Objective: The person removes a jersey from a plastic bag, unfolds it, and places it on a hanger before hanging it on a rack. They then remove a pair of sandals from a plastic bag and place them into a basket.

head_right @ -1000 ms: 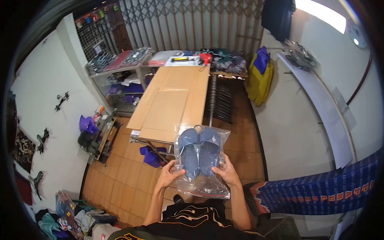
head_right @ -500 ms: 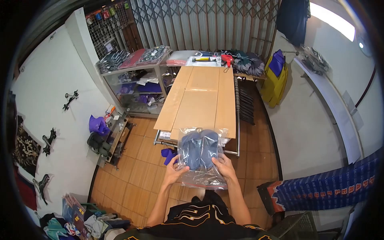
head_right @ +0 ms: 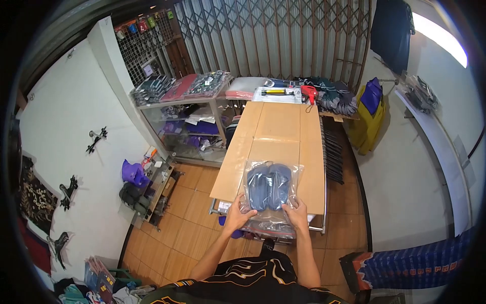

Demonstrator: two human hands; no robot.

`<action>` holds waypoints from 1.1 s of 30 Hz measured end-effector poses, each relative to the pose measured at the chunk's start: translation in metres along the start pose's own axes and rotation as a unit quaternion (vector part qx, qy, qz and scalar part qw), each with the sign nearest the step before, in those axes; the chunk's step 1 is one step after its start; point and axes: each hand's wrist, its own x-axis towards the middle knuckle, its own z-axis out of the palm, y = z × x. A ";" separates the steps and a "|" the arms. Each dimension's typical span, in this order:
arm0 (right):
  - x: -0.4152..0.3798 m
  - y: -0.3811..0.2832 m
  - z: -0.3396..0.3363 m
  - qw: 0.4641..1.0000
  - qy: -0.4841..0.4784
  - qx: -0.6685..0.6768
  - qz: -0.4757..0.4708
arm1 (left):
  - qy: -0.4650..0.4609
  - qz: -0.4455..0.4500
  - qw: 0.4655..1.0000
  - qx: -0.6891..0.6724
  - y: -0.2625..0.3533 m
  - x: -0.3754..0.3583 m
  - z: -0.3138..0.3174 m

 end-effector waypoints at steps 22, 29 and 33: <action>0.120 -0.019 0.033 0.908 0.169 -0.381 -0.038 | -0.025 -0.021 0.983 0.182 -0.031 0.183 0.021; 0.031 -0.007 -0.003 0.982 0.103 -0.136 0.079 | -0.054 0.005 0.997 0.054 -0.096 0.147 -0.026; 0.007 0.011 0.003 0.980 0.181 -0.029 0.075 | -0.087 -0.052 0.995 -0.010 -0.098 0.128 -0.053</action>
